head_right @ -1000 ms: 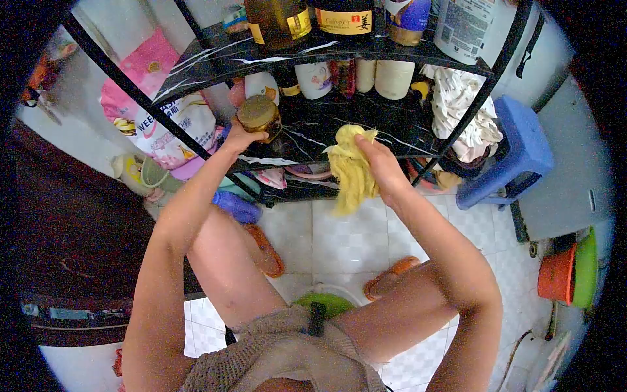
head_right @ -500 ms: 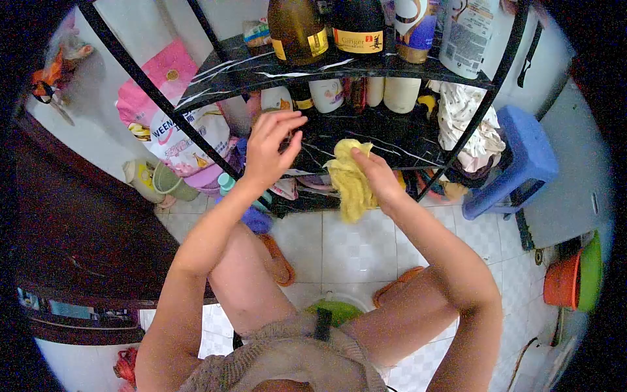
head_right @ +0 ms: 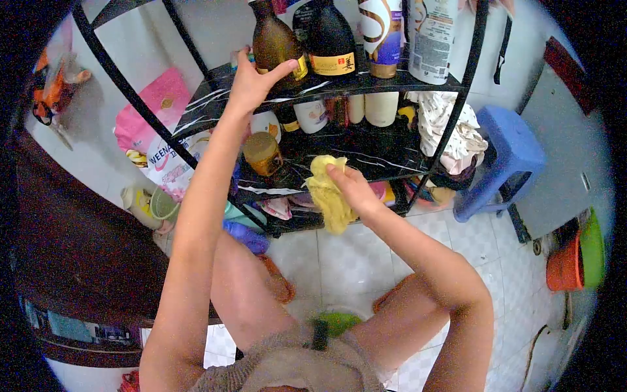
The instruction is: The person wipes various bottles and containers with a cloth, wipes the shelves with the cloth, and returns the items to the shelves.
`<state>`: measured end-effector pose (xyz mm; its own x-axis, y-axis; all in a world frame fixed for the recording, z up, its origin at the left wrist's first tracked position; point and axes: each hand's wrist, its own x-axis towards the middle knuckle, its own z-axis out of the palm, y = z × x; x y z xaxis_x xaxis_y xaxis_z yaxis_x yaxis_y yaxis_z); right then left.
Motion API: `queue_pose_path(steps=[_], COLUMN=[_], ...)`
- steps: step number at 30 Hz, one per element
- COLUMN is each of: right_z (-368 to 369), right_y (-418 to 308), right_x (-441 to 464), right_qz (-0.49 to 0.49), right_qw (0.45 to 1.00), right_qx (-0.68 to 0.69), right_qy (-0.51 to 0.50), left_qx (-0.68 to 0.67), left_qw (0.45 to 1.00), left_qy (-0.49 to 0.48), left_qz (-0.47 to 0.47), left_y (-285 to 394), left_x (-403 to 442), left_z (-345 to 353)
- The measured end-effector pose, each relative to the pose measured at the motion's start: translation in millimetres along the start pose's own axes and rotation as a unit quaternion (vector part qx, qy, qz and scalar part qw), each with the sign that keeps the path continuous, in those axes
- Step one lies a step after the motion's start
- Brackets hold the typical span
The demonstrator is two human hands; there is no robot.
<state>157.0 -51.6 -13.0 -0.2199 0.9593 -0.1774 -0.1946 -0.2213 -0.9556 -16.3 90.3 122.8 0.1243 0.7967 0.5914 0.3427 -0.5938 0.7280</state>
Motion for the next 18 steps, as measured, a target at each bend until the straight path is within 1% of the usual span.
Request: queue_pose_path(steps=[1,2,4,5,7,8,10,12,13,14,16,17,18], right_z=[0.4,1.3,2.6,2.5,-0.1,1.1,0.7,4.5,7.3,14.3,29.8,27.3,24.6], right_y=[-0.8,-1.0,-5.4,-7.6,-12.9,-17.3,-30.4,-46.4,-52.4,-58.2,-57.6,-48.5,-36.7], right_x=[-0.5,-1.6,-4.0,-4.6,-1.8,-3.0,-9.4,-18.6,-23.3,-33.6,-34.7,-32.3,-27.3], right_qz=[-0.004,-0.006,-0.012,-0.030,-0.073,-0.125,-0.235,-0.341,-0.362,-0.402,-0.478,-0.503,-0.510], right_qw=[1.000,1.000,1.000,0.998,0.991,0.979,0.955,0.917,0.906,0.896,0.870,0.827,0.750], right_qx=[0.007,0.014,0.027,0.052,0.096,0.142,0.113,0.062,0.059,0.028,-0.001,-0.191,-0.373], right_qy=[-0.004,-0.009,0.002,0.017,0.053,0.078,0.144,0.198,0.210,0.187,0.120,0.163,0.196], left_qx=[0.006,0.006,0.016,0.069,0.026,-0.003,-0.048,-0.075,-0.089,-0.077,-0.086,-0.089,-0.090], left_qw=[1.000,1.000,0.999,0.993,0.991,0.988,0.991,0.986,0.984,0.985,0.985,0.984,0.984], left_qy=[0.009,0.005,-0.017,0.019,0.041,0.051,-0.013,-0.078,-0.093,-0.100,-0.135,-0.141,-0.145], left_qz=[0.021,0.019,0.045,0.093,0.124,0.148,0.124,0.128,0.122,0.122,0.061,0.056,0.052], left_y=[-3.8,-8.7,5.1,7.5,10.4,16.0,16.1,19.5,21.0,19.7,6.0,0.7,-3.4], left_x=[1.7,0.4,-17.2,-28.7,-51.4,-69.6,-102.5,-130.7,-139.8,-144.2,-148.7,-151.1,-153.1], left_z=[0.1,-0.6,-6.8,-7.9,-6.9,-3.4,4.2,17.3,23.5,30.1,40.4,43.9,46.4])
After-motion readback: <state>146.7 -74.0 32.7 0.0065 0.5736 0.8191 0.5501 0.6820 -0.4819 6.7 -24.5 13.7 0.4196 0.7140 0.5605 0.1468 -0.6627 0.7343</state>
